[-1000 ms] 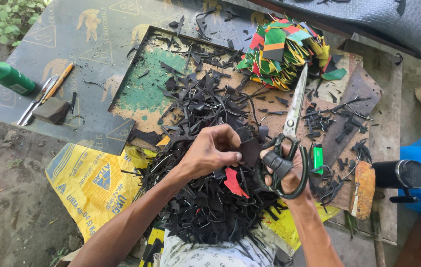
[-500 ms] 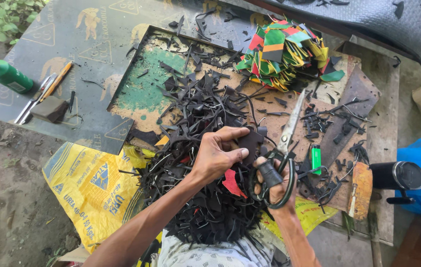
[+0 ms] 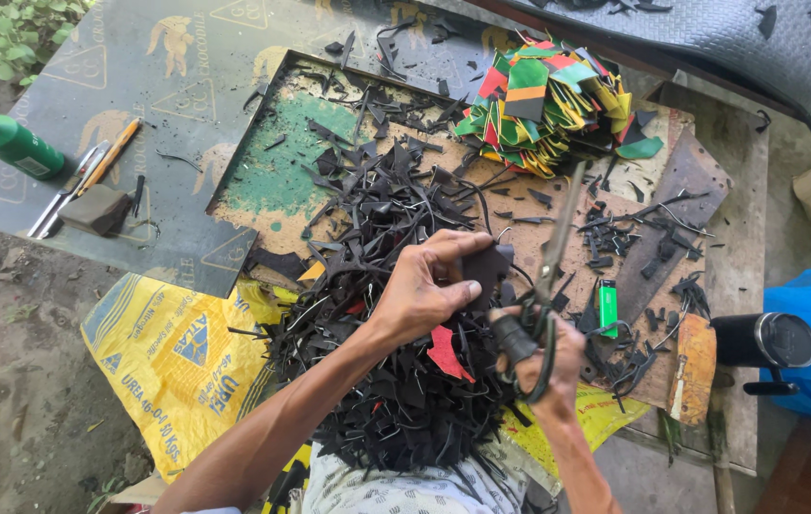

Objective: The person repeatedly picks up black rubber strips from a pile and cuts them into smaller pieces using shears. The cut pieces are dropped back onto the pile on the work surface.

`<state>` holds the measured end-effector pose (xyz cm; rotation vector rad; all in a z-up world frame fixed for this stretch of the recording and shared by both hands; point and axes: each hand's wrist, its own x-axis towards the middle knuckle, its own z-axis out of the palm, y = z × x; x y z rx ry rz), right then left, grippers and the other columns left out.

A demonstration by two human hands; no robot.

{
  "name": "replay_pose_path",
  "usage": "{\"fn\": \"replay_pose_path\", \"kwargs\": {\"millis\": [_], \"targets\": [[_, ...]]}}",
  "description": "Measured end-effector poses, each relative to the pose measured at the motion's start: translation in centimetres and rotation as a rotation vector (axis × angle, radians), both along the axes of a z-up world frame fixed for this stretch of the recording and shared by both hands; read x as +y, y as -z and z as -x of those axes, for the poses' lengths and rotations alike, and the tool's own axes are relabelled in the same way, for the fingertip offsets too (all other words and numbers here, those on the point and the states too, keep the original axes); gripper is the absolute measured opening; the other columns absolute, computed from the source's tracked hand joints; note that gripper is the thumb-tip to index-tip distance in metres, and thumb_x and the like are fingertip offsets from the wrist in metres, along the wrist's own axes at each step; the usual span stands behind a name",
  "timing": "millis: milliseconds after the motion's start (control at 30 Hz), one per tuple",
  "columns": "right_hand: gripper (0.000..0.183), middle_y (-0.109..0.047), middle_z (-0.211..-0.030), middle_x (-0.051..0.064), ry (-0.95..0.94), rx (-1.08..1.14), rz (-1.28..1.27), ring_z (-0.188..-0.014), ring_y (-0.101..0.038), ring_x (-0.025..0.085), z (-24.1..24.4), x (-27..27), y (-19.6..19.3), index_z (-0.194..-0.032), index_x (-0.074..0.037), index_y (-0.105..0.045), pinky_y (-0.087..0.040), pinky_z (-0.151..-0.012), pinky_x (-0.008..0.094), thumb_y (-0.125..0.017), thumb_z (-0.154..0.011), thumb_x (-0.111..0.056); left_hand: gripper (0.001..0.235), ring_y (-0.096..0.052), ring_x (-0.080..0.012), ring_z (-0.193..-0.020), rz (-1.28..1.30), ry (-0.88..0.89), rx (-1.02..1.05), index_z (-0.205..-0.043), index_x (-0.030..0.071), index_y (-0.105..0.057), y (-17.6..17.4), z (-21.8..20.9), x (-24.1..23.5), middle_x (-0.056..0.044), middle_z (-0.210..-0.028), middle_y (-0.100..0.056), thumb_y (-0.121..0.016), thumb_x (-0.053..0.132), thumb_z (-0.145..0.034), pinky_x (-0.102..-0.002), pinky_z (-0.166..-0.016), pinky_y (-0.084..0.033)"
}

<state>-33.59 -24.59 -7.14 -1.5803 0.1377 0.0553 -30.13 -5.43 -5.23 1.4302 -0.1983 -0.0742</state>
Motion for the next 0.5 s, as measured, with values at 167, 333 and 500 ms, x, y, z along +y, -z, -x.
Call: {"fn": "replay_pose_path", "kwargs": {"millis": [167, 333, 500], "targets": [[0.015, -0.066, -0.066, 0.004, -0.070, -0.141, -0.035, -0.047, -0.060, 0.009, -2.1, -2.6, -1.9, -0.097, 0.001, -0.074, -0.044, -0.042, 0.023, -0.071, -0.086, -0.009, 0.056, -0.050, -0.0017, -0.073, -0.051, 0.117, 0.065, -0.133, 0.001, -0.068, -0.7, 1.2, -0.2, 0.001, -0.120, -0.060, -0.069, -0.010, -0.079, -0.019, -0.065, -0.046], [0.012, -0.063, -0.058, 0.004, -0.142, -0.099, 0.128, -0.043, -0.057, 0.010, -3.3, -2.8, -3.1, -0.090, 0.001, -0.074, -0.041, -0.040, 0.024, -0.075, -0.087, -0.010, 0.056, -0.056, -0.0015, -0.082, -0.001, 0.193, 0.055, -0.133, 0.000, -0.068, -1.1, 2.0, -0.6, 0.002, -0.118, -0.060, -0.069, -0.010, -0.079, -0.020, -0.072, -0.050], [0.010, -0.064, -0.059, 0.002, -0.070, -0.107, 0.031, -0.044, -0.058, 0.010, -3.2, -2.3, -2.5, -0.090, 0.001, -0.073, -0.042, -0.040, 0.024, -0.075, -0.088, -0.009, 0.056, -0.063, -0.0032, -0.079, 0.022, 0.211, 0.146, -0.134, 0.003, -0.064, -1.3, 2.1, -0.4, 0.000, -0.093, -0.071, -0.072, -0.004, -0.079, -0.021, -0.075, -0.056]]}}
